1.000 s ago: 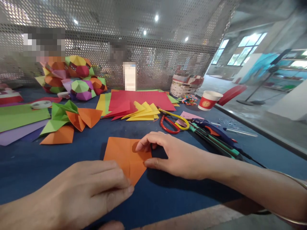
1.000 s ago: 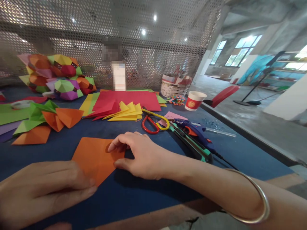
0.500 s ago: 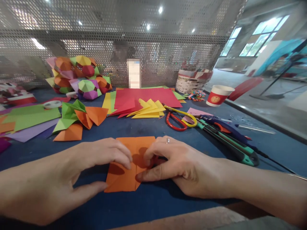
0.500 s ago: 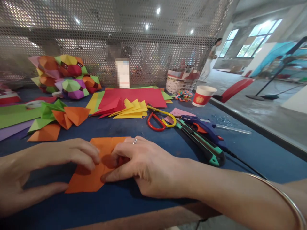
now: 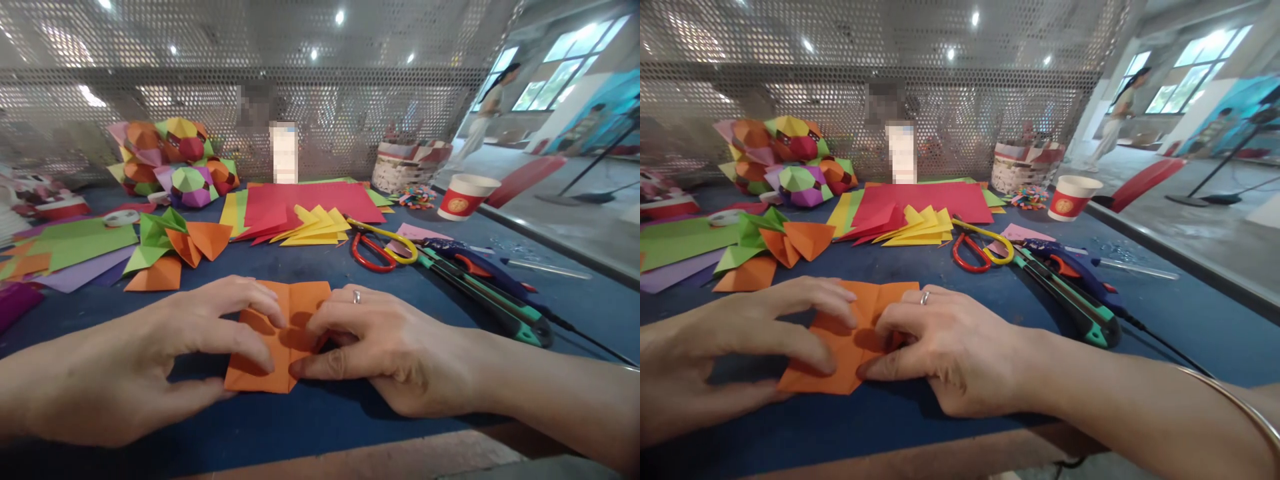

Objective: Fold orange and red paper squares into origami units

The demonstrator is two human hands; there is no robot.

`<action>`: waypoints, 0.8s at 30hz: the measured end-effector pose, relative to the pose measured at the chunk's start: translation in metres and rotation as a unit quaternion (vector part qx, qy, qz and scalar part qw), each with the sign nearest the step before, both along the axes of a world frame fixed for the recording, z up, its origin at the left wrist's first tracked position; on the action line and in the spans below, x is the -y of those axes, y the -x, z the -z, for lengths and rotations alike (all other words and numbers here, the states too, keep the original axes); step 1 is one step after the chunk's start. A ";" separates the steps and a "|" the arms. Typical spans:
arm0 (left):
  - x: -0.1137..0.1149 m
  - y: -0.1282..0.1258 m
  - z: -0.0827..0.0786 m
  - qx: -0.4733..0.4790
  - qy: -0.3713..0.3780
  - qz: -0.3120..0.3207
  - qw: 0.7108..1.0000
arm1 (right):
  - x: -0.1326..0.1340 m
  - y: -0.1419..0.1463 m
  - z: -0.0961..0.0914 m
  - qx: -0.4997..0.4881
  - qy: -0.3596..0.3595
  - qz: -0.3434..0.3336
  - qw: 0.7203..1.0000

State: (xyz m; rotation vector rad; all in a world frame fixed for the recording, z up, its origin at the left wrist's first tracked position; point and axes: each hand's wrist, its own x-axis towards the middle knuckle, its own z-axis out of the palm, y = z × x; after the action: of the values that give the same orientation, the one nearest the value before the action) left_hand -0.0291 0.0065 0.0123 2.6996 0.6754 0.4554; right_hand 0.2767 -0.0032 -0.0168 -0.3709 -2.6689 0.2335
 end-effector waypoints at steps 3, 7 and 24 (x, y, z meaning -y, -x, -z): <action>-0.006 -0.005 0.002 0.021 0.048 0.049 0.997 | 0.001 0.000 -0.003 0.024 -0.006 -0.012 1.000; -0.005 -0.017 0.003 0.044 0.131 0.007 0.990 | 0.003 -0.001 -0.006 0.034 -0.004 -0.017 0.999; 0.000 -0.050 0.016 0.102 0.104 -0.095 0.985 | 0.004 0.000 -0.008 0.048 0.005 -0.027 0.998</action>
State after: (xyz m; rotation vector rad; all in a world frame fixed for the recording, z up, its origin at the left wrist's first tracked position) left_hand 0.0207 0.0061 -0.0038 2.3650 0.8723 0.6598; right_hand 0.2766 -0.0070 -0.0092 -0.3217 -2.7755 0.2501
